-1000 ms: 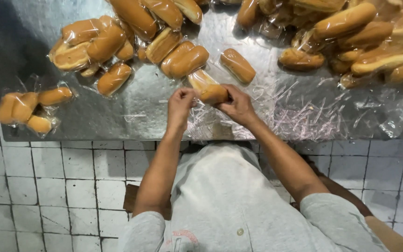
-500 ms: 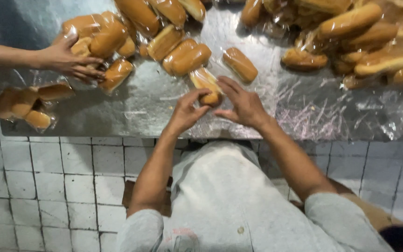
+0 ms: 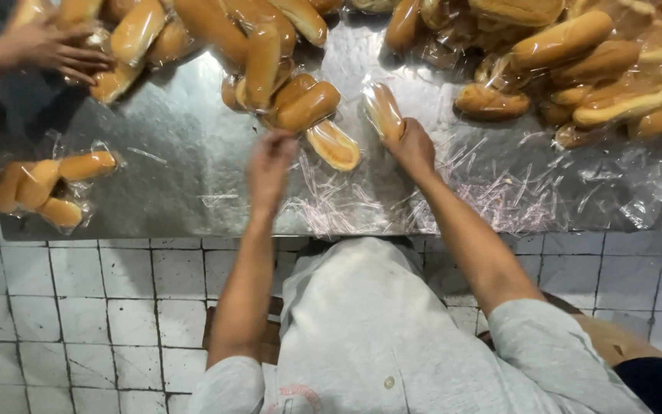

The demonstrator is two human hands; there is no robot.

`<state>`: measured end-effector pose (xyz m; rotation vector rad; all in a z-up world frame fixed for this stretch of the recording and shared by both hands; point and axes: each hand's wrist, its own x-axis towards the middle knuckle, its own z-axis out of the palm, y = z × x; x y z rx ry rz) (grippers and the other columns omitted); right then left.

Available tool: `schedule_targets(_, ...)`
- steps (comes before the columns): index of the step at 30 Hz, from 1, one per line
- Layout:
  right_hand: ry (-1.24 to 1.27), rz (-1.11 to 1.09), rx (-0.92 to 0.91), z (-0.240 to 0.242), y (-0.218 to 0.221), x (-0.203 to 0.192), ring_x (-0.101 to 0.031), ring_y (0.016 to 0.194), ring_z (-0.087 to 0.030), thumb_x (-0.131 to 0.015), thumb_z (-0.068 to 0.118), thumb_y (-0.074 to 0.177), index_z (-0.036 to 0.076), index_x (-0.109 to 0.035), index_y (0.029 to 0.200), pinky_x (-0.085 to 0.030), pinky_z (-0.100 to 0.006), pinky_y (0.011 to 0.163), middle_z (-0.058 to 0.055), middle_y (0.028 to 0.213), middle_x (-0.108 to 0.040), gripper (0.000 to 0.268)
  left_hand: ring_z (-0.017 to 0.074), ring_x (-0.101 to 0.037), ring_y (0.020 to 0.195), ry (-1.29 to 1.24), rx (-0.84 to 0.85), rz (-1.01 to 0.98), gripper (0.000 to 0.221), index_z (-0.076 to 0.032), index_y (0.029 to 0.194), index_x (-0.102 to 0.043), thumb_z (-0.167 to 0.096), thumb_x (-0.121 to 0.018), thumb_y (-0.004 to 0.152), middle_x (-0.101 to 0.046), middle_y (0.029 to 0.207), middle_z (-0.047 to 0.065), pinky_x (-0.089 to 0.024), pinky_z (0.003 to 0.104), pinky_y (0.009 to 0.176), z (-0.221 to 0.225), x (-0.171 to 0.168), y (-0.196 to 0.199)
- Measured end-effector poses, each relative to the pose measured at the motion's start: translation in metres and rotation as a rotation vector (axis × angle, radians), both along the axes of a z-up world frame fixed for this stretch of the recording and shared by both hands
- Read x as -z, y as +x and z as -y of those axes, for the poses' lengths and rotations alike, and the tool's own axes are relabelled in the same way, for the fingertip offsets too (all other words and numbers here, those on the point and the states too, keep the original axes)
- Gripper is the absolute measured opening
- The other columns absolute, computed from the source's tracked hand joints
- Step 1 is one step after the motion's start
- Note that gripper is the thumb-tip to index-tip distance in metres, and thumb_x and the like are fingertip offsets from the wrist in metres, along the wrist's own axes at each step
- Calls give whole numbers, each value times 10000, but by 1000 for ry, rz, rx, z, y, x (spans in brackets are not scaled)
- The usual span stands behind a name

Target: The person wraps individual bread rolls in plastic wrap by hand on a metal table, handling several rolls one at a time.

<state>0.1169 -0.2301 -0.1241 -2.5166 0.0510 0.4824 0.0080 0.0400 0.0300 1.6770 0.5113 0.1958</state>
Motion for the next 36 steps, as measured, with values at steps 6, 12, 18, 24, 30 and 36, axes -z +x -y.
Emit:
schedule_targets(6,377,-85,-88,-6,-89,-83,-579,1291,-363,-790,514,874,71,-666,1309,-430,-458,1108,-181,1281,-683,633,362,-765,934,-878,16,-222,588,-65,1326,-557,-228,-886,868,-734,1118,213,-647,525,708,65,147,22)
schedule_targets(12,773,107,-64,22,-49,-169,-542,1320,-333,-788,172,884,2,-559,1420,-468,-423,1040,-259,1376,-586,607,188,-726,986,-671,439,-90,563,-57,1204,-694,-5,-914,688,-755,1106,98,-603,377,860,35,113,-1)
schedule_targets(18,1126,183,-202,-13,-54,-192,-658,928,-196,-751,-6,930,-31,-733,1024,-507,-315,850,-170,1006,-714,99,201,-593,1222,-683,548,127,859,-45,1434,-515,80,-899,676,-626,1328,90,-503,388,1068,43,31,0)
schedule_targets(24,933,223,-234,0,-51,-207,-486,676,-68,-759,14,933,27,-770,1054,-428,-240,612,-52,829,-668,123,339,-687,1119,-283,504,373,136,3,946,-774,-7,-839,827,-738,990,163,-507,430,1031,35,3,21)
schedule_targets(30,776,563,-321,14,-61,-184,-701,924,-307,-767,12,925,21,-764,1035,-544,-361,804,-148,1029,-723,111,347,-715,1040,56,507,557,124,-76,939,-806,-25,-844,832,-769,917,90,-535,445,971,35,-40,23)
schedule_targets(36,678,451,-307,13,-52,-186,-717,845,-289,-765,62,931,63,-773,1014,-543,-361,726,-113,973,-751,83,325,-737,1002,160,393,513,150,-85,919,-790,16,-842,821,-762,895,77,-560,423,933,31,-31,22)
